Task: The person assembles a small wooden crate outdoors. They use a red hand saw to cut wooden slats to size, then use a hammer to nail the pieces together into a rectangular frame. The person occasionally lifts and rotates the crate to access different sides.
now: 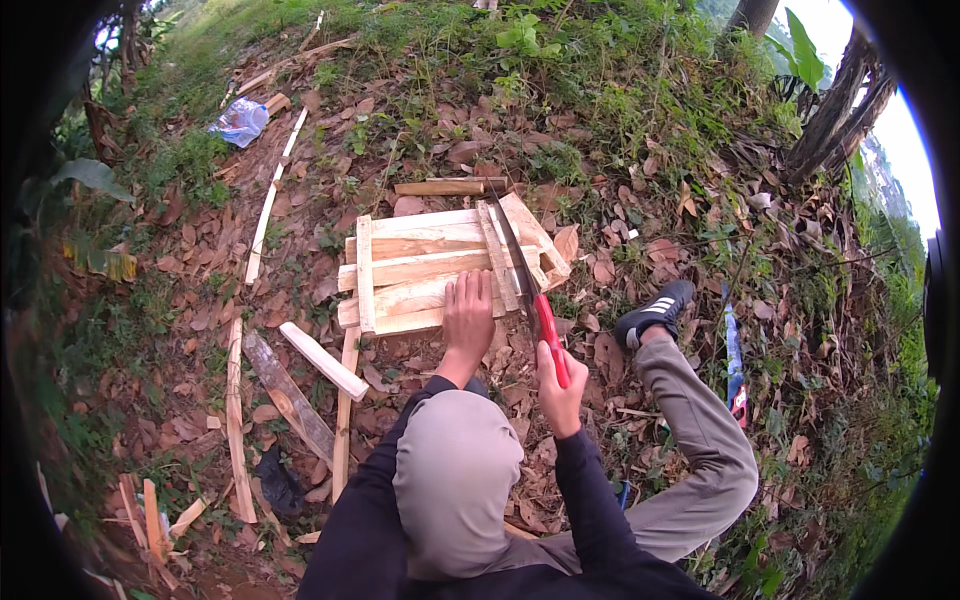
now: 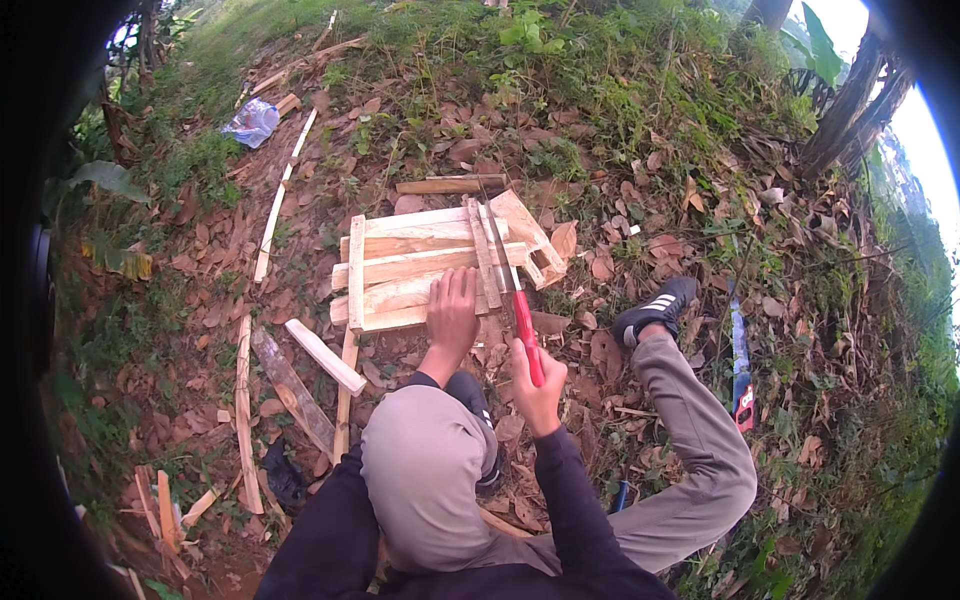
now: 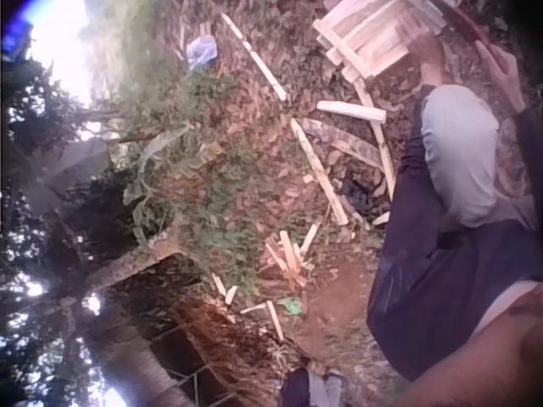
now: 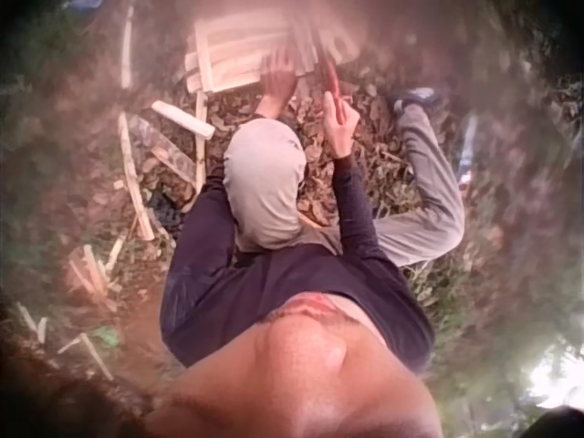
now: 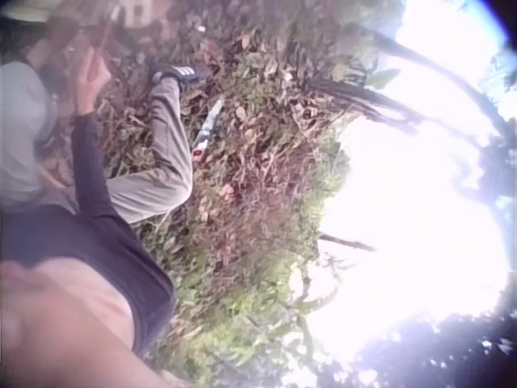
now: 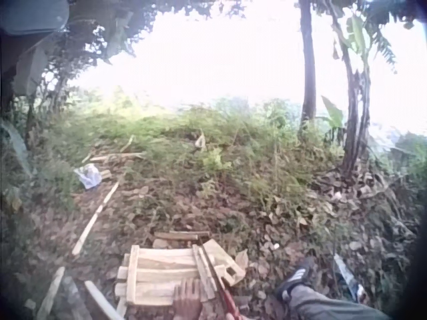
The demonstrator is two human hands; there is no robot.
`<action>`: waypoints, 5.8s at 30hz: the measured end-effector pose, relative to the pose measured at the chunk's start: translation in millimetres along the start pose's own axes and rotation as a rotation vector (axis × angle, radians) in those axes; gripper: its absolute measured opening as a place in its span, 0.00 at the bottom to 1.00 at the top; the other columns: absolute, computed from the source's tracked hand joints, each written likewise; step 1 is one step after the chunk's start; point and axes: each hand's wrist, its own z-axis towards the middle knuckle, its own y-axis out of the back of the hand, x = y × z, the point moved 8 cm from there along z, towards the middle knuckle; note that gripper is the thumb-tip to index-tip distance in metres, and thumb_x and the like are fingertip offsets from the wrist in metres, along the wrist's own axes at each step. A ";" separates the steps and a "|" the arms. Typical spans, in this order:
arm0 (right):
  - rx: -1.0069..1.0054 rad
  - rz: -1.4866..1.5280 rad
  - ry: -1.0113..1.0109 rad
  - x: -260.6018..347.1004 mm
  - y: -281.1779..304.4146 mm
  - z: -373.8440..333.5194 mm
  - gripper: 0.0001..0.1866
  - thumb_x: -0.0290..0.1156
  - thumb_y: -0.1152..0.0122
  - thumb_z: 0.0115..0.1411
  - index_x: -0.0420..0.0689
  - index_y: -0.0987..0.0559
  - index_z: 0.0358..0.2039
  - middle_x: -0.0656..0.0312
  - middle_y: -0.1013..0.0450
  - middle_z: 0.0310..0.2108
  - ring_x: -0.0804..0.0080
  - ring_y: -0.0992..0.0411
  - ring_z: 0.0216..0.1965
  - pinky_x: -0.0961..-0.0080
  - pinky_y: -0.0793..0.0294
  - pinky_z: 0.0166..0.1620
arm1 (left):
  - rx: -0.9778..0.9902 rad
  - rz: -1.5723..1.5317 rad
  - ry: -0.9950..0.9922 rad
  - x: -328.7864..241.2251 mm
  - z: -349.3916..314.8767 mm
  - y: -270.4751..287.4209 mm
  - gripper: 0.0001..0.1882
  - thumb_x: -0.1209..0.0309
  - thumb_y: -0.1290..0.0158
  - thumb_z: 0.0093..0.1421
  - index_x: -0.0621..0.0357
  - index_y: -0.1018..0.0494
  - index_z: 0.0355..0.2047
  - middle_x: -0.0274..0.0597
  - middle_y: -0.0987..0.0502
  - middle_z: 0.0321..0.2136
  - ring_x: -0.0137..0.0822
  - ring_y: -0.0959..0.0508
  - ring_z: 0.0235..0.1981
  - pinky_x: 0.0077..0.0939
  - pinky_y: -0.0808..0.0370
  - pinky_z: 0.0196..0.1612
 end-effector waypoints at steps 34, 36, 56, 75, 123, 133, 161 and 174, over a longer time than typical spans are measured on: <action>0.034 -0.304 0.197 16.1 -4.8 -2.5 0.20 0.36 0.41 0.68 0.38 0.27 0.20 0.73 0.38 0.12 0.88 0.41 0.16 0.81 0.44 0.20 | -0.036 -0.041 0.018 -3.8 6.0 1.5 0.32 0.81 0.45 0.48 0.62 0.29 0.57 0.48 0.26 0.54 0.47 0.30 0.59 0.45 0.35 0.63; 0.037 -0.296 0.168 11.1 0.6 -13.1 0.21 0.35 0.41 0.67 0.38 0.28 0.19 0.73 0.39 0.12 0.88 0.43 0.16 0.80 0.45 0.20 | 0.029 -0.013 0.025 -3.4 0.2 -1.5 0.28 0.77 0.48 0.54 0.62 0.29 0.58 0.48 0.26 0.55 0.47 0.30 0.60 0.46 0.35 0.63; -0.038 -0.126 0.178 11.3 6.9 -23.0 0.21 0.36 0.40 0.68 0.39 0.29 0.19 0.75 0.42 0.13 0.89 0.47 0.17 0.79 0.49 0.20 | -0.014 0.026 -0.007 -2.6 6.7 -0.9 0.26 0.74 0.48 0.57 0.62 0.30 0.58 0.46 0.27 0.55 0.46 0.31 0.60 0.47 0.34 0.62; -0.031 0.053 0.010 0.9 8.3 -23.1 0.20 0.36 0.42 0.69 0.41 0.29 0.21 0.77 0.40 0.15 0.89 0.45 0.17 0.82 0.47 0.20 | 0.011 0.005 -0.014 -6.4 1.4 3.4 0.35 0.79 0.42 0.45 0.62 0.30 0.58 0.46 0.27 0.54 0.46 0.31 0.59 0.43 0.37 0.63; 0.027 0.058 -0.050 -16.1 17.4 9.6 0.21 0.37 0.41 0.67 0.41 0.28 0.18 0.75 0.38 0.13 0.90 0.44 0.17 0.79 0.47 0.19 | 0.031 0.014 -0.014 10.7 43.7 -13.4 0.31 0.80 0.44 0.46 0.67 0.29 0.55 0.50 0.26 0.52 0.47 0.29 0.56 0.39 0.33 0.60; 0.054 -0.054 0.076 21.6 5.9 11.2 0.22 0.38 0.41 0.68 0.42 0.30 0.18 0.77 0.40 0.14 0.90 0.47 0.17 0.80 0.50 0.20 | 0.094 0.046 -0.062 13.2 52.9 -11.9 0.22 0.78 0.49 0.57 0.68 0.30 0.53 0.54 0.26 0.49 0.49 0.27 0.55 0.41 0.31 0.58; 0.078 -0.085 0.056 53.0 12.2 8.0 0.16 0.29 0.40 0.62 0.40 0.29 0.18 0.75 0.40 0.14 0.89 0.46 0.18 0.78 0.49 0.21 | -0.043 0.149 -0.206 36.3 90.5 -28.2 0.21 0.78 0.45 0.54 0.70 0.28 0.49 0.54 0.22 0.46 0.53 0.21 0.49 0.37 0.22 0.50; 0.073 -0.233 0.116 71.6 -1.3 64.2 0.16 0.32 0.39 0.58 0.35 0.29 0.19 0.62 0.42 0.11 0.82 0.45 0.17 0.71 0.42 0.22 | -0.084 0.175 -0.209 17.8 80.9 -30.4 0.19 0.75 0.45 0.55 0.68 0.27 0.47 0.51 0.21 0.46 0.51 0.21 0.48 0.37 0.22 0.49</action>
